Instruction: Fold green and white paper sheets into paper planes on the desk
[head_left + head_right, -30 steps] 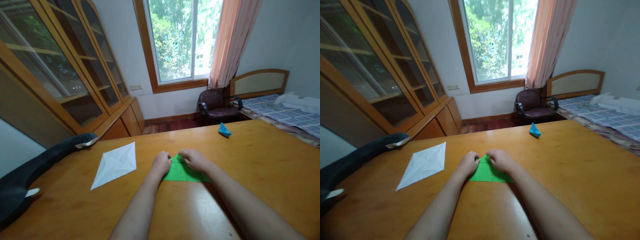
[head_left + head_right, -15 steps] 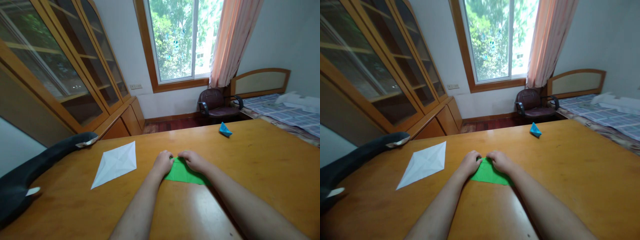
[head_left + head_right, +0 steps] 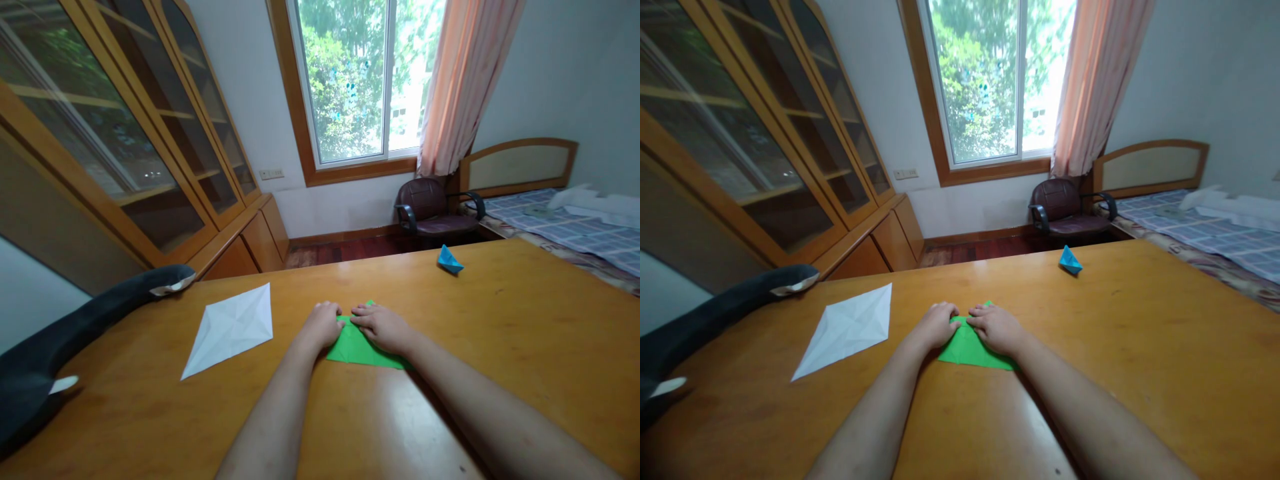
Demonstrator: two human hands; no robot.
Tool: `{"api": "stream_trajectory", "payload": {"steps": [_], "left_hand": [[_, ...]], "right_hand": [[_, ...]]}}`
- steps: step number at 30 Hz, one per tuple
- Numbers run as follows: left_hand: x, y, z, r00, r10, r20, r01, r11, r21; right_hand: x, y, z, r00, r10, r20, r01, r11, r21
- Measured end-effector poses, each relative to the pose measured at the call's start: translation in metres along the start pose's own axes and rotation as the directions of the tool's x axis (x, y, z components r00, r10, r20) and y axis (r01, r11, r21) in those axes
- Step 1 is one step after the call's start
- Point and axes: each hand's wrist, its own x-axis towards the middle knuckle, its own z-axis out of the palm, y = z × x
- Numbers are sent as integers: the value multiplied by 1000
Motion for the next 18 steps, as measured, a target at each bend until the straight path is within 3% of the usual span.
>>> {"api": "stream_trajectory", "payload": {"steps": [18], "left_hand": [[0, 4, -1, 1000, 20, 20, -21, 998, 52]], "right_hand": [[-1, -2, -2, 1000, 7, -19, -7, 1000, 8]]}}
